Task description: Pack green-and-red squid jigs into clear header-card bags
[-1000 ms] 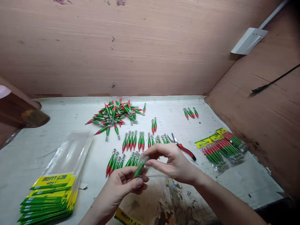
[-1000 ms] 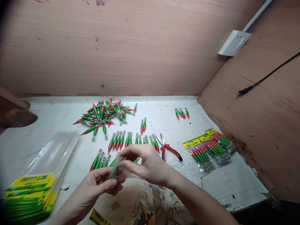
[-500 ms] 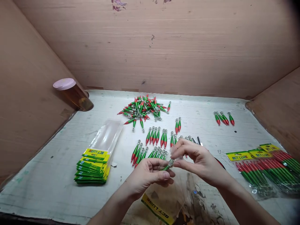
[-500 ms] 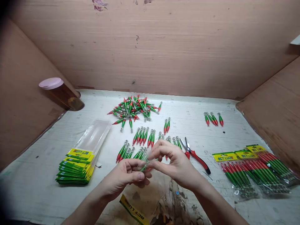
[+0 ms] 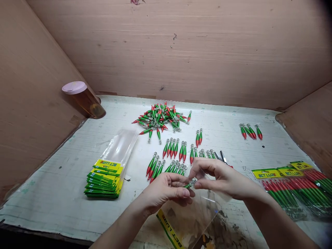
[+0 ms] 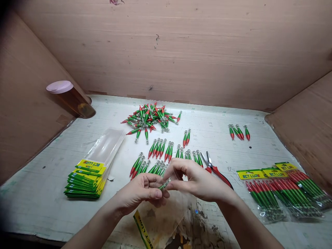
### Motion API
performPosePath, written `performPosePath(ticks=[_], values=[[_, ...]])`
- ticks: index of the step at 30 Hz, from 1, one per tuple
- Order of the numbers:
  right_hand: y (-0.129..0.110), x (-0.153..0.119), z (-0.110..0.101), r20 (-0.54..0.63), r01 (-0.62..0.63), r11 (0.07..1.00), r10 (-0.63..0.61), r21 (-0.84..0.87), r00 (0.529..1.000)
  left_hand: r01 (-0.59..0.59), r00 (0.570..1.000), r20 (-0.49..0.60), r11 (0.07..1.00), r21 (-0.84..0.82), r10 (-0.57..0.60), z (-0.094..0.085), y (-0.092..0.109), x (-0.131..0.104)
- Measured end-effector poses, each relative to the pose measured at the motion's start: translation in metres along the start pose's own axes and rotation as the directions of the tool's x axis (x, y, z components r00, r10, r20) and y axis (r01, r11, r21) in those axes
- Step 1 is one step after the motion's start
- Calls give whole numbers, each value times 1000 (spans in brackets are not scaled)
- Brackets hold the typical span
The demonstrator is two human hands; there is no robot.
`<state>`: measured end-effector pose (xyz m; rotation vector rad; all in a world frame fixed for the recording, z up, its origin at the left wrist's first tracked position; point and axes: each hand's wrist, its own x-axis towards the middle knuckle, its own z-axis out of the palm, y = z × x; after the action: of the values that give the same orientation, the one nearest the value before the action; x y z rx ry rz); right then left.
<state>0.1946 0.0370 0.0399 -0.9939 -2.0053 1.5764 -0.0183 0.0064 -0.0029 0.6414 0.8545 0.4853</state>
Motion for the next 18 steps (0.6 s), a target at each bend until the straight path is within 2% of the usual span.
performPosePath(ticks=[4,8,12,15,18], values=[[-2,3,-1,-13,36,999,-36,-29,999,19,999,48,1000,25,-20,0,3,1],[-2,2,-3,-79,101,978,-117,-181,990,33,999,42,999,30,-35,-1,4,2],[0,-6,-9,-82,176,963,-196,-202,977,36,999,34,999,24,-37,-4,2,4],[-2,-10,-9,-72,184,964,-201,-194,977,46,998,32,999,15,-47,-5,1,6],[-4,-9,-4,-87,138,978,-153,-160,984,64,997,39,998,1,-64,-3,3,6]])
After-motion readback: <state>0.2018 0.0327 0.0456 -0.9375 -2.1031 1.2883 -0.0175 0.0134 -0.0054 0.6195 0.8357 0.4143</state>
